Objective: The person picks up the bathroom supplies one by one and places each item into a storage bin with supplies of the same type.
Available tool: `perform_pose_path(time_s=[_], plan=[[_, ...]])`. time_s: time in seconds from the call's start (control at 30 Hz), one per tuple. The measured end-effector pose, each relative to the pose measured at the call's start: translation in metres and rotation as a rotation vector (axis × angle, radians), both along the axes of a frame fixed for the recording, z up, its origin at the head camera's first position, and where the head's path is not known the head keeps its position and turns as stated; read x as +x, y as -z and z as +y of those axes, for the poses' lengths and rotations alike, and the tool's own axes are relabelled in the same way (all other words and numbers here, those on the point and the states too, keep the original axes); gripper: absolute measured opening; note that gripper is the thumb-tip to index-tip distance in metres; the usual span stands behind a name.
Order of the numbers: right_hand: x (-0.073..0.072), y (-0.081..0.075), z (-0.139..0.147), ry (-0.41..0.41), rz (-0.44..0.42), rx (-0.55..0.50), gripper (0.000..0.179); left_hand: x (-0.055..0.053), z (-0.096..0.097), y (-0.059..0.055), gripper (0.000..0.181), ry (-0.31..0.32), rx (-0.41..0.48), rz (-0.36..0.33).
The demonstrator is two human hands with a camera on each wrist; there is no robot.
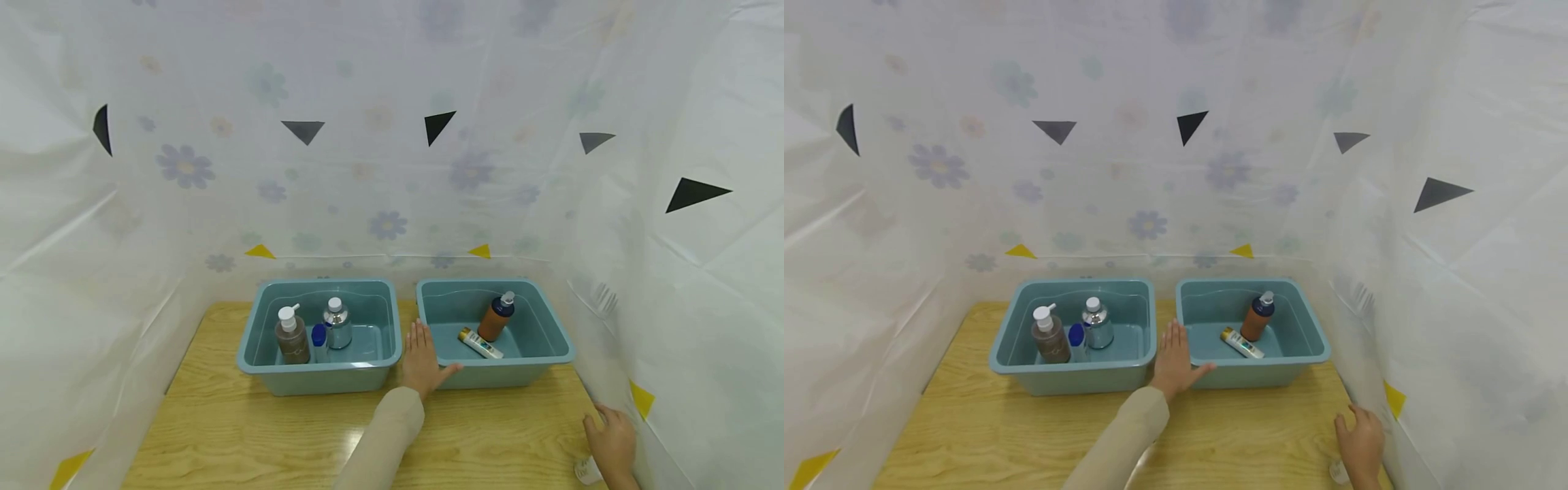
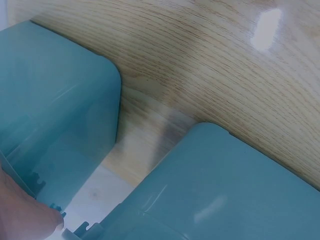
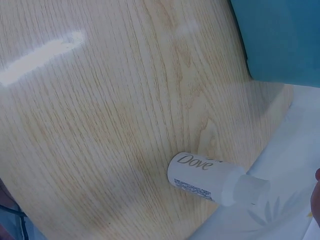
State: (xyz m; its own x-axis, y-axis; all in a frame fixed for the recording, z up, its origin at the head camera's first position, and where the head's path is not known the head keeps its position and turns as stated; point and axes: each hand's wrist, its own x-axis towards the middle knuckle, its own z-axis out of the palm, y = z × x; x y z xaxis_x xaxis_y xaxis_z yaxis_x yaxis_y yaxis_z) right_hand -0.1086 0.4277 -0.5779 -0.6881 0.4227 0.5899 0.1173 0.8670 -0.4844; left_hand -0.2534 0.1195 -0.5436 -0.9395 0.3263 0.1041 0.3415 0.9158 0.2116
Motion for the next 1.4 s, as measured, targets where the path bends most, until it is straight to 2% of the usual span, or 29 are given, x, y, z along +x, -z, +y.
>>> perform_pose_path(time_s=[0.17,0.5,0.77,0.97,1.13,1.3,1.4], plan=[[0.005,0.004,0.003,0.024,0.018,0.012,0.029,0.000,0.001,0.001,0.110,-0.002,-0.004,0.006],[0.015,0.009,0.008,0.110,-0.066,-0.089,0.035,0.000,0.000,0.001,0.110,-0.004,0.041,0.019],[0.023,0.016,0.014,0.158,-0.140,-0.127,0.039,0.000,0.000,0.002,0.109,-0.005,0.050,0.031],[0.026,0.021,0.017,0.173,-0.153,-0.133,0.039,-0.001,0.000,0.003,0.109,-0.002,0.049,0.026],[0.027,0.023,0.019,0.173,-0.268,-0.192,0.040,0.000,-0.001,0.001,0.110,0.000,0.051,0.015],[0.025,0.022,0.019,0.140,-0.390,-0.244,0.043,0.000,-0.001,-0.001,0.110,0.000,0.040,0.016],[0.024,0.021,0.017,0.124,-0.411,-0.269,0.044,0.000,-0.001,-0.001,0.110,0.002,0.033,0.005]])
